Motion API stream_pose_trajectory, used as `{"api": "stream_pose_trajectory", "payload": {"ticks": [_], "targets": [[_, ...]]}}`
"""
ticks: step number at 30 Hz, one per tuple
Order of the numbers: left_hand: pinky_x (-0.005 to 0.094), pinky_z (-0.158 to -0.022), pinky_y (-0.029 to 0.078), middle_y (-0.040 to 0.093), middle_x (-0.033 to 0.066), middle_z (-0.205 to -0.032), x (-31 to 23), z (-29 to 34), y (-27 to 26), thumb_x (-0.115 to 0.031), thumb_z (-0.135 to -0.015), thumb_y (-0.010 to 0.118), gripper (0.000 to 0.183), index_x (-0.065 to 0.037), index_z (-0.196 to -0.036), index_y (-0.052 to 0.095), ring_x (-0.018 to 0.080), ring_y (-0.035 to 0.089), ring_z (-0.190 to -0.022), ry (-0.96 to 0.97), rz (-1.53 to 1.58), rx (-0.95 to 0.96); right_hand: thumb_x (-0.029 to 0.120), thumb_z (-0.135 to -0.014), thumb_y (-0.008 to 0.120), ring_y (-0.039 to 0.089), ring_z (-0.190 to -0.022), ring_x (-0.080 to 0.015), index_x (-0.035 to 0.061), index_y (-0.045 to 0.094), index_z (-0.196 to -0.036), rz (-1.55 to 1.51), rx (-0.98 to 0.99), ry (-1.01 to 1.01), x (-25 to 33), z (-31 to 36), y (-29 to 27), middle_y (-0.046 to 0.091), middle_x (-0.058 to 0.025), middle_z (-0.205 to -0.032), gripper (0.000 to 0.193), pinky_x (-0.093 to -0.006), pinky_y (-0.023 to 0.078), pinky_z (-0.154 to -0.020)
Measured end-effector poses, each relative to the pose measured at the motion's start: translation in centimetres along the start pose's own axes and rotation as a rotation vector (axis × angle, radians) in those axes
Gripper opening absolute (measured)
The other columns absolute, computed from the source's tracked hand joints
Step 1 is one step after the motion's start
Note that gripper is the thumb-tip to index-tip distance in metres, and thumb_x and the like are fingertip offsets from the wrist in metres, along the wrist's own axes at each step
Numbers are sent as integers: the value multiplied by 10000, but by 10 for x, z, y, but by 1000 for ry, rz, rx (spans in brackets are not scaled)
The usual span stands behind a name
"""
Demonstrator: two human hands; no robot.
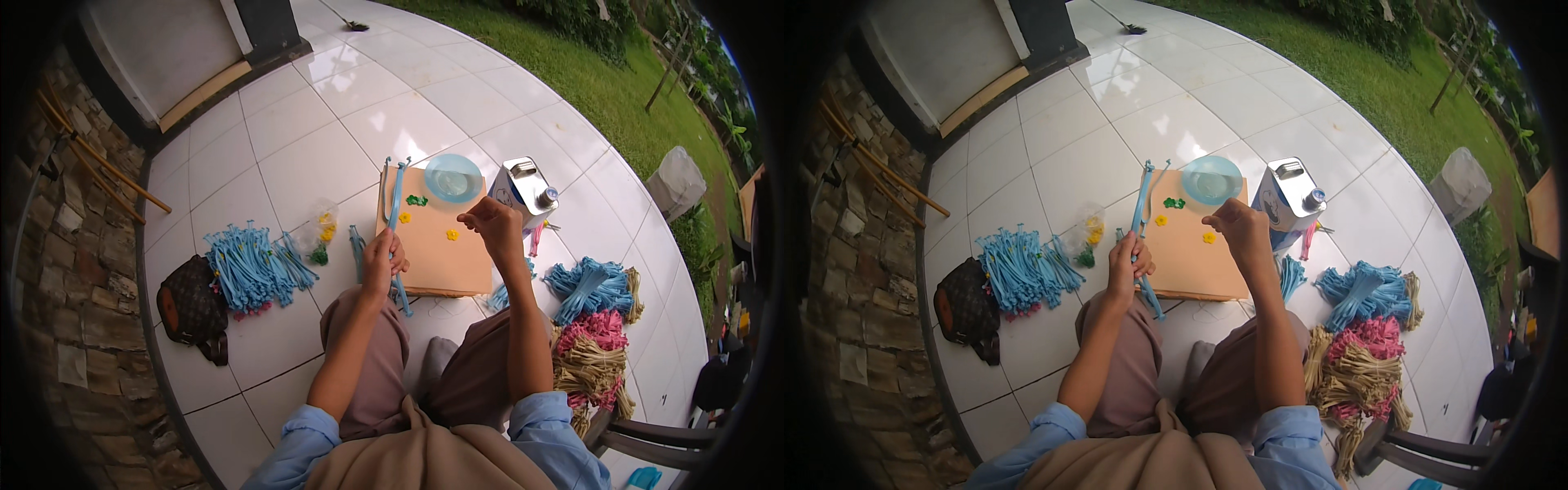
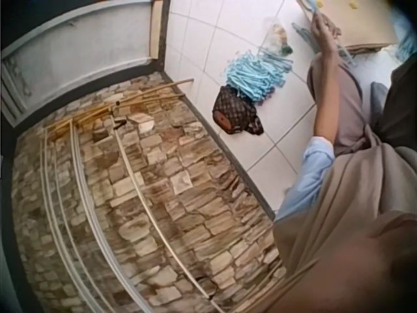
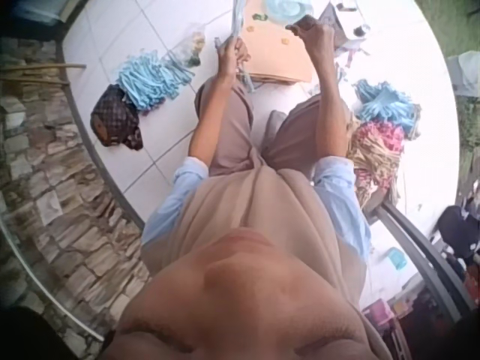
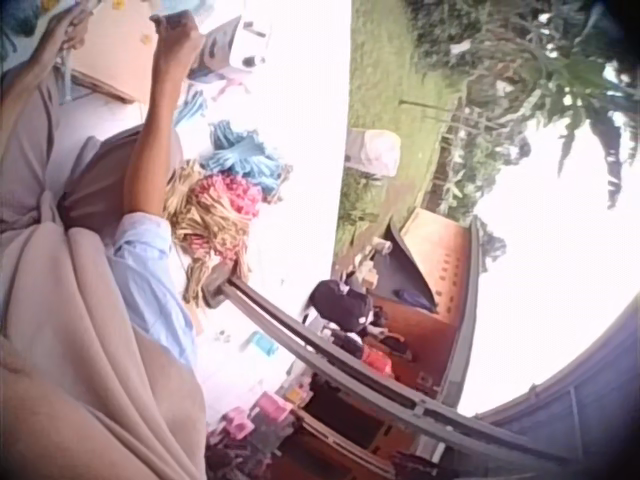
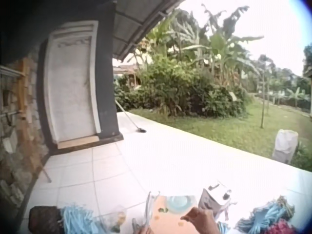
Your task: The person attaches plastic floral embellishments to blue rubber shoe straps by hand, taking components from plastic bags and arranging them on a small cardboard work surface.
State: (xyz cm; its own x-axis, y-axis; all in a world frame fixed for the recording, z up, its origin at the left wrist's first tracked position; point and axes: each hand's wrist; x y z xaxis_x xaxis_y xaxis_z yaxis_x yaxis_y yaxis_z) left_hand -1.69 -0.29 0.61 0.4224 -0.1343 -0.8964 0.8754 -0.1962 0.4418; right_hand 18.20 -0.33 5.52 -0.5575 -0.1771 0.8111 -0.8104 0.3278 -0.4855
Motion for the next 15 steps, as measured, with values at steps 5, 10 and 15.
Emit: {"api": "stream_pose_trajectory", "payload": {"ticks": [5, 10, 15], "targets": [[233, -446, 342, 278, -43, -466, -1, 0, -2, -332, -945, 339, 340, -116, -682, 340, 57, 262, -370, 18, 1, 11, 73, -740, 666, 589, -509, -121, -20, 571, -680, 126, 116, -4, 1, 2, 10, 612, -101, -586, 146, -242, 449, -483], [226, -434, 370, 298, -39, -461, 0, -1, -9, -328, -948, 336, 340, -112, -686, 355, 56, 287, -356, 29, 9, -13, 182, -797, 617, 559, -447, -172, 12, 599, -717, 374, 359, 35, -4, 0, 30, 563, -73, -493, 189, -286, 409, -449], [242, -469, 377, 302, -39, -476, 3, -6, -11, -356, -943, 346, 351, -110, -693, 364, 69, 310, -381, -36, -33, -93, 116, -771, 577, 555, -629, -216, 32, 612, -810, 313, 315, -133, -36, -18, 62, 591, -75, -629, 99, -335, 442, -562]]}}
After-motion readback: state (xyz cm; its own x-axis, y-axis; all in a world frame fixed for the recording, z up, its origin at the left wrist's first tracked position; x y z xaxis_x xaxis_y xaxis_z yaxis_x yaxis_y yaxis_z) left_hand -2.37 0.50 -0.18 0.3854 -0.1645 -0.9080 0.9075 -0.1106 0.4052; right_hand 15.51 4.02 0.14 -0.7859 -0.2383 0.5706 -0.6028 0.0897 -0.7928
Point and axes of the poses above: each hand's wrist, its own z-axis away from the middle knuckle, its own y-axis out of the palm, x = y × z
